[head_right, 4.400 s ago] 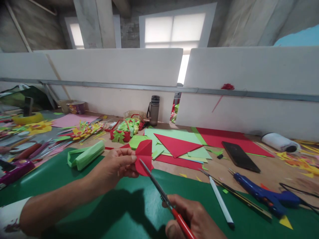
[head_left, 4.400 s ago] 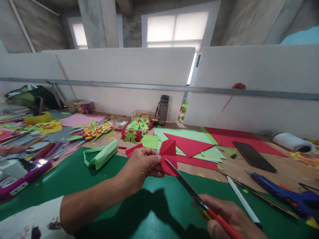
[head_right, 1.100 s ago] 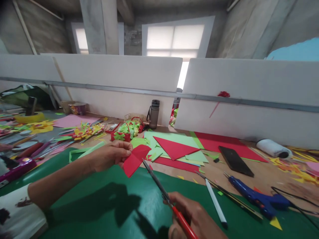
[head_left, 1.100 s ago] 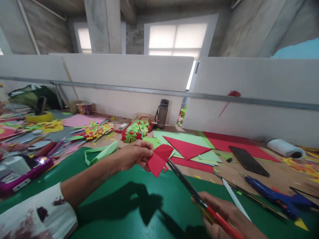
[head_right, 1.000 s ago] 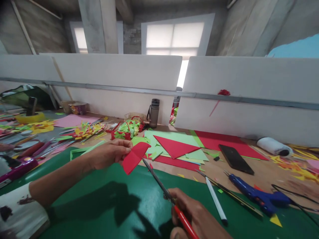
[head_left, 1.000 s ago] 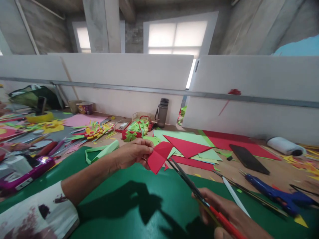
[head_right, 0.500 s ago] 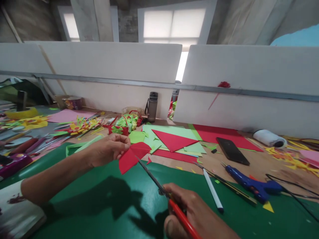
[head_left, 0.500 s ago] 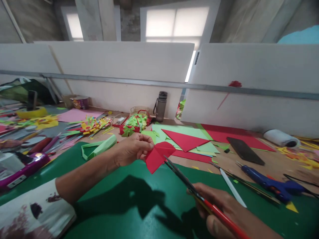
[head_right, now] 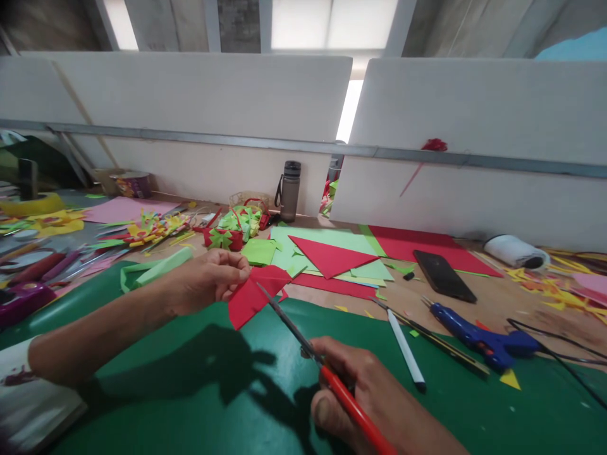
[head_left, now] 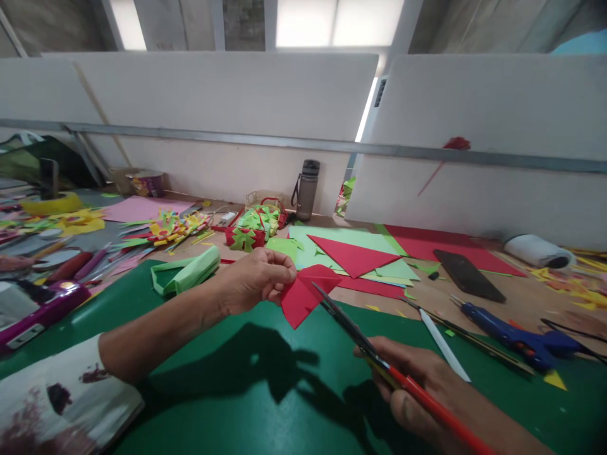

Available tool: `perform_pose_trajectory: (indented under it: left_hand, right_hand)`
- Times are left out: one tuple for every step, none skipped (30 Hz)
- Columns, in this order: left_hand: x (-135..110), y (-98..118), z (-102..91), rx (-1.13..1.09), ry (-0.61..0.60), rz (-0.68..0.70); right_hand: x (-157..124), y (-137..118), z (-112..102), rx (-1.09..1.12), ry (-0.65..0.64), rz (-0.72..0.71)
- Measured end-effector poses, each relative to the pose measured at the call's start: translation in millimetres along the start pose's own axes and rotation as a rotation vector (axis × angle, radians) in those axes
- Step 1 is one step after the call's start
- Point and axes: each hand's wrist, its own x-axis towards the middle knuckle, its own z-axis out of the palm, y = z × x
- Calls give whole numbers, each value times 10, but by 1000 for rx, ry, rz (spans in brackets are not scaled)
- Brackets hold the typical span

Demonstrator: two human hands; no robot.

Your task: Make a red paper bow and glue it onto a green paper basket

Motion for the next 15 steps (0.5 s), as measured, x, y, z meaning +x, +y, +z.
perform_pose_trajectory:
  left_hand:
    - [0,2,1,6,2,0]
    - [1,4,0,13,4,1]
    - [2,5,-1,24,5,2]
    - [4,7,-3,37,4,3]
    - [6,7,-4,49,3,3]
    - [7,8,-5,60,0,2]
    - [9,8,-6,68,-1,0]
    - [10,8,-5,75,-2,-1]
    - [11,7,-4,80,-2,-4]
    - [12,6,-3,83,1,-5]
    - [12,4,-1,84,5,-7]
    - [11,2,1,82,8,-8]
    - [11,-1,3,79,10,-9]
    - [10,-4,4,75,11,-10]
    - [11,-7,5,72,13,-9]
  right_hand:
    - [19,50,18,-13,11,9]
    - [39,101,36,-25,25,13]
    - [57,146,50,-32,42,23]
    - [70,179,60,-34,63,33]
    - [76,193,63,-28,60,39]
    - [77,188,60,-17,48,51]
    - [73,164,52,1,18,61]
    - [65,123,42,21,-18,68]
    - [55,71,31,37,-44,75]
    - [45,15,22,51,-64,82]
    - [37,-41,16,61,-75,87]
    - [31,-91,13,66,-75,88]
    - [28,-134,13,70,-67,92]
    - [26,-168,14,72,-61,99]
    - [26,-194,16,74,-61,109]
